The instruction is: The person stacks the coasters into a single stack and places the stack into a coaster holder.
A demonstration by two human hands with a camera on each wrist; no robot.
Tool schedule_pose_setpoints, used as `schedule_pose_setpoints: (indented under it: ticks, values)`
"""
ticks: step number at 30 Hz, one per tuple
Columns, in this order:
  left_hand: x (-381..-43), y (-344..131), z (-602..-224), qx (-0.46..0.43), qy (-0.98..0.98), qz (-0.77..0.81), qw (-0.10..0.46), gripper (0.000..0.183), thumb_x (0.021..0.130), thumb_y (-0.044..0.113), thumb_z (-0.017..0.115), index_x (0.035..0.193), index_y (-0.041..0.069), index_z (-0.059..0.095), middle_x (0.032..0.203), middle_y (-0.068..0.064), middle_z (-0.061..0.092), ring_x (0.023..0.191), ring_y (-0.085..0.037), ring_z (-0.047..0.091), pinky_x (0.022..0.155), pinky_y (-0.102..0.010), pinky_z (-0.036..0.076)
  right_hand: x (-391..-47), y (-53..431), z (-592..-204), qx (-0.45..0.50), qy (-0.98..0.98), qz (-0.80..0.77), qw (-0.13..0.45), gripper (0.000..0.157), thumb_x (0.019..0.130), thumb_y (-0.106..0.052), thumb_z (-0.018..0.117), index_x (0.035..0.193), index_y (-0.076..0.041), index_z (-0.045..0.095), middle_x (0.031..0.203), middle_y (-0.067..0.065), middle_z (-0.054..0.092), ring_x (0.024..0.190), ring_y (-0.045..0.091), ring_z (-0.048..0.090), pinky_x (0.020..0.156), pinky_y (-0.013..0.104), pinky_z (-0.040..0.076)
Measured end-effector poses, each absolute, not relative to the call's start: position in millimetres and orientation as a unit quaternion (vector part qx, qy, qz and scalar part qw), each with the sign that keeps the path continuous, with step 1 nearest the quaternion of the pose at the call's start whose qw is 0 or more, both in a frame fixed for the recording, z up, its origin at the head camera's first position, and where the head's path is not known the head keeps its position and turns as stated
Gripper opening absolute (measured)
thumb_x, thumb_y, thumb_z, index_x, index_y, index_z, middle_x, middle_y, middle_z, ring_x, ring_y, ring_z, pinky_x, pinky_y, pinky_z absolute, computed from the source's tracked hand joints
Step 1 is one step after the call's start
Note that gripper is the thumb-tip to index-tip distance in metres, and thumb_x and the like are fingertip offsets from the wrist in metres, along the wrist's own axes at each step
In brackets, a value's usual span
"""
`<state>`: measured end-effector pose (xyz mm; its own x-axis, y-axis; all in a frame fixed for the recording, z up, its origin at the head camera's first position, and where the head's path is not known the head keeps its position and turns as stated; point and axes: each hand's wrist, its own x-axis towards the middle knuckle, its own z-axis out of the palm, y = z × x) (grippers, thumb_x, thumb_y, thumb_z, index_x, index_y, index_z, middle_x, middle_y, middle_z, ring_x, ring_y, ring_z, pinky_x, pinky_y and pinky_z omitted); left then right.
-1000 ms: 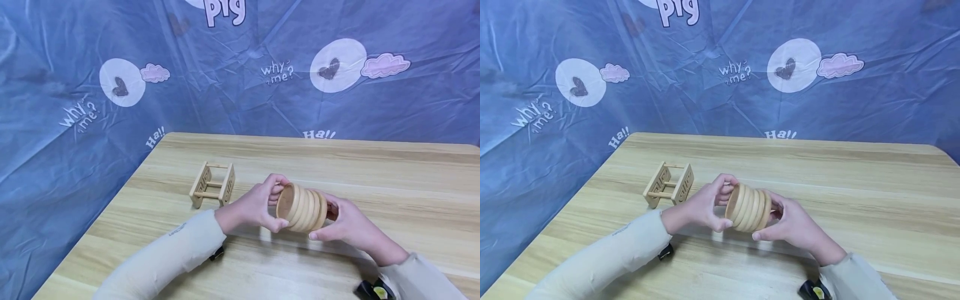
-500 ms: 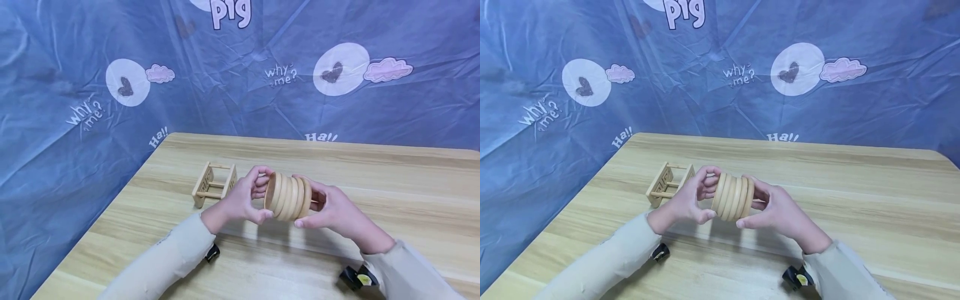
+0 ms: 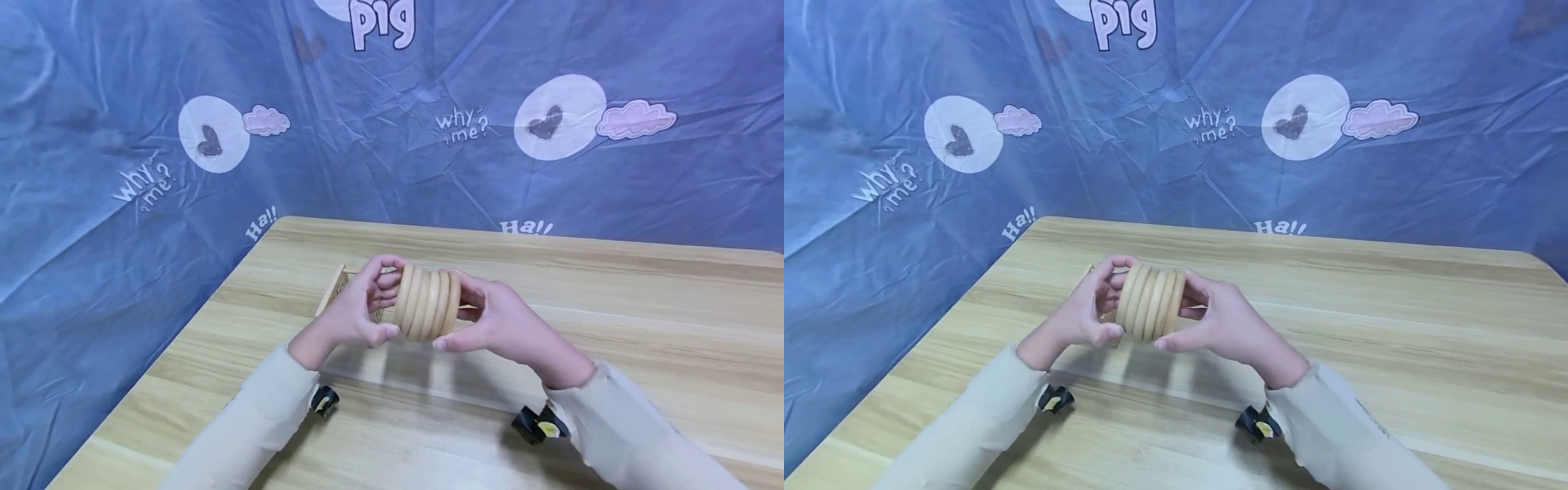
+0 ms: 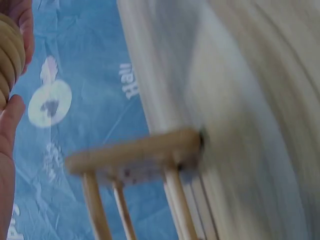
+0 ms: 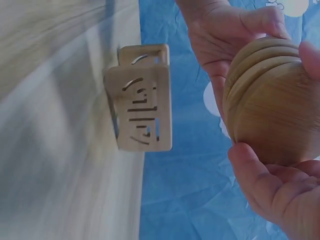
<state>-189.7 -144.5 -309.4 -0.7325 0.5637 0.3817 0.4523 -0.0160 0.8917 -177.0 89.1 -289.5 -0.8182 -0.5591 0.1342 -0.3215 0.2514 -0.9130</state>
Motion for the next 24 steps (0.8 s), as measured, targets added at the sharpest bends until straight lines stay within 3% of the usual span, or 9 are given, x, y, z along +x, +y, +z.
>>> schedule_pose_setpoints:
  ticks: [6, 9, 13, 20, 24]
  values:
    - [-192.6, -168.1, -307.1, 0.371, 0.715, 0.592, 0.019, 0.078, 0.063, 0.012, 0.066, 0.125, -0.011, 0.025, 0.126, -0.037, 0.046, 0.119, -0.042, 0.048, 0.102, -0.037, 0.041, -186.2, 66.7, -282.0, -0.289, 0.773, -0.549, 0.133, 0.08, 0.064, -0.014, 0.083, 0.134, -0.004, 0.044, 0.123, 0.011, 0.058, 0.109, 0.024, 0.058, 0.094, 0.032, 0.048]
    - [-195.6, -177.9, -306.2, 0.38, 0.717, 0.583, 0.022, 0.075, 0.063, 0.009, 0.065, 0.124, -0.011, 0.026, 0.124, -0.037, 0.048, 0.117, -0.029, 0.053, 0.103, -0.036, 0.04, -189.6, 57.8, -279.5, -0.294, 0.775, -0.542, 0.138, 0.074, 0.064, -0.014, 0.083, 0.129, -0.005, 0.049, 0.118, 0.009, 0.061, 0.107, 0.022, 0.059, 0.093, 0.03, 0.049]
    - [-198.6, -193.4, -303.4, 0.389, 0.714, 0.581, 0.035, 0.075, 0.065, 0.013, 0.068, 0.123, -0.009, 0.026, 0.118, -0.039, 0.051, 0.105, -0.016, 0.06, 0.097, -0.033, 0.046, -193.5, 42.9, -278.2, -0.291, 0.778, -0.537, 0.144, 0.073, 0.063, -0.015, 0.084, 0.127, -0.004, 0.05, 0.117, 0.009, 0.061, 0.105, 0.02, 0.06, 0.091, 0.027, 0.05]
    - [-206.6, -216.6, -306.3, 0.388, 0.692, 0.607, 0.052, 0.071, 0.066, 0.01, 0.068, 0.122, -0.005, 0.028, 0.109, 0.004, 0.065, 0.093, -0.014, 0.064, 0.084, -0.026, 0.052, -202.4, 19.5, -280.7, -0.269, 0.787, -0.535, 0.151, 0.067, 0.062, -0.015, 0.084, 0.121, -0.008, 0.054, 0.108, 0.005, 0.064, 0.102, 0.015, 0.06, 0.091, 0.027, 0.049]
    - [-209.8, -226.7, -305.8, 0.391, 0.687, 0.61, 0.054, 0.071, 0.067, 0.009, 0.069, 0.122, -0.008, 0.027, 0.107, 0.006, 0.065, 0.093, -0.012, 0.064, 0.085, -0.024, 0.051, -206.5, 8.8, -282.2, -0.268, 0.781, -0.542, 0.157, 0.067, 0.062, -0.014, 0.084, 0.121, -0.008, 0.054, 0.107, 0.006, 0.064, 0.1, 0.016, 0.06, 0.093, 0.033, 0.049]
